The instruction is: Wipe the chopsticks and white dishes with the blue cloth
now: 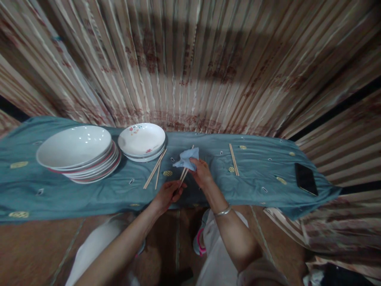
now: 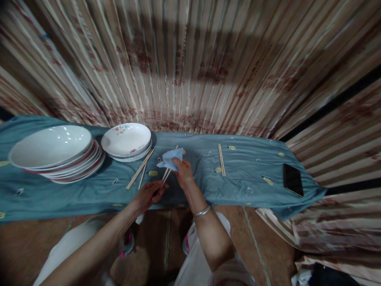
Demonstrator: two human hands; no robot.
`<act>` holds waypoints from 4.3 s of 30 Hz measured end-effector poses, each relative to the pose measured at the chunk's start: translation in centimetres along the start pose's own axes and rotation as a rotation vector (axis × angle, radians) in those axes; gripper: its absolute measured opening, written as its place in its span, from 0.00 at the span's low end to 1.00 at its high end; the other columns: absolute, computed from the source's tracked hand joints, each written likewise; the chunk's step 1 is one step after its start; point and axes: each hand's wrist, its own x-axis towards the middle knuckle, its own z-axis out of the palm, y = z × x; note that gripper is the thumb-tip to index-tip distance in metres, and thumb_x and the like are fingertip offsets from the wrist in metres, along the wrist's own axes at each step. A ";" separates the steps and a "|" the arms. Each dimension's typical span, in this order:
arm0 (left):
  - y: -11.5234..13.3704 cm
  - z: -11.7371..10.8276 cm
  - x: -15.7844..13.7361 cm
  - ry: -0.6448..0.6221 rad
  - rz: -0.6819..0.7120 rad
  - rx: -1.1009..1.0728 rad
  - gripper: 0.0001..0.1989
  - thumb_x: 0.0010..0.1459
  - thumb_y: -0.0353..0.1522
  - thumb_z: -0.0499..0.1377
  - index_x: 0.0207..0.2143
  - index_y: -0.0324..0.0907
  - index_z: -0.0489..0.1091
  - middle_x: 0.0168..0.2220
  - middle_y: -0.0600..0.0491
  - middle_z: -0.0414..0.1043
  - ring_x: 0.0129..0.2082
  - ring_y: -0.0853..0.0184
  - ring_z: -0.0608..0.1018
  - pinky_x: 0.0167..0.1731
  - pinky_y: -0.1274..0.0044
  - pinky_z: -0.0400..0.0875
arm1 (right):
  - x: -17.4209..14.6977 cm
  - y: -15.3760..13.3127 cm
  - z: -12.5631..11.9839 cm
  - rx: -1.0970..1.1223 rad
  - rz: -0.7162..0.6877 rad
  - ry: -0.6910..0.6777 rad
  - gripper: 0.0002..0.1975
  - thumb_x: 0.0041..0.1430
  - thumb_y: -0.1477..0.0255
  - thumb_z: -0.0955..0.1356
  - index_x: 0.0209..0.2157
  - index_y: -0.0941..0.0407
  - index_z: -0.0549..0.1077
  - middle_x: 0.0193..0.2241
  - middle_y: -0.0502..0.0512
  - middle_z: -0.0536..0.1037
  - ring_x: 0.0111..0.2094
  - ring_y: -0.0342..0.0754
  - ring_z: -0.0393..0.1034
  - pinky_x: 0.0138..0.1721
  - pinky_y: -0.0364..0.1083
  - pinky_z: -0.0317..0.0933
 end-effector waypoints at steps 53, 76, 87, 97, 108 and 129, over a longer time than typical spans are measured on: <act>0.5 -0.4 0.8 0.180 0.071 -0.020 0.23 0.32 0.42 0.73 0.28 0.34 0.76 0.19 0.55 0.70 0.12 0.81 0.59 0.13 0.83 0.42 | 0.0 0.9 0.6 -0.044 -0.045 -0.015 0.10 0.33 0.70 0.74 0.24 0.57 0.78 0.21 0.49 0.80 0.26 0.45 0.72 0.32 0.44 0.63; 0.3 -0.8 0.7 0.161 0.057 0.065 0.24 0.33 0.45 0.71 0.27 0.35 0.76 0.18 0.56 0.68 0.12 0.81 0.59 0.13 0.82 0.43 | 0.2 -0.1 0.7 0.013 -0.042 -0.055 0.09 0.41 0.69 0.74 0.27 0.58 0.76 0.23 0.52 0.80 0.35 0.52 0.78 0.40 0.48 0.71; 0.1 -0.5 0.4 0.137 0.000 0.083 0.25 0.31 0.46 0.72 0.26 0.35 0.76 0.18 0.57 0.66 0.13 0.81 0.58 0.14 0.82 0.43 | 1.8 -1.3 -0.3 0.059 -0.059 0.109 0.05 0.49 0.70 0.71 0.26 0.57 0.74 0.18 0.48 0.77 0.35 0.49 0.78 0.39 0.45 0.70; 0.0 -0.4 0.2 0.108 -0.020 0.100 0.25 0.32 0.47 0.71 0.25 0.35 0.74 0.17 0.58 0.64 0.13 0.81 0.58 0.14 0.82 0.42 | 2.1 -2.3 -0.7 0.087 -0.103 0.214 0.02 0.48 0.72 0.69 0.25 0.56 0.73 0.19 0.46 0.77 0.28 0.46 0.76 0.36 0.44 0.70; 0.2 -0.7 0.6 0.086 0.041 0.072 0.21 0.38 0.44 0.69 0.26 0.36 0.73 0.17 0.59 0.63 0.12 0.81 0.56 0.13 0.82 0.40 | 1.0 0.4 0.5 0.027 -0.054 0.059 0.07 0.47 0.68 0.71 0.27 0.57 0.76 0.19 0.49 0.78 0.28 0.47 0.76 0.34 0.44 0.69; 1.7 -1.2 0.8 0.157 0.120 -0.018 0.16 0.37 0.37 0.67 0.18 0.39 0.62 0.15 0.59 0.62 0.11 0.82 0.57 0.12 0.85 0.44 | -1.6 4.1 2.2 -0.122 -0.009 -0.105 0.13 0.41 0.63 0.74 0.25 0.58 0.76 0.19 0.47 0.76 0.20 0.41 0.65 0.24 0.41 0.60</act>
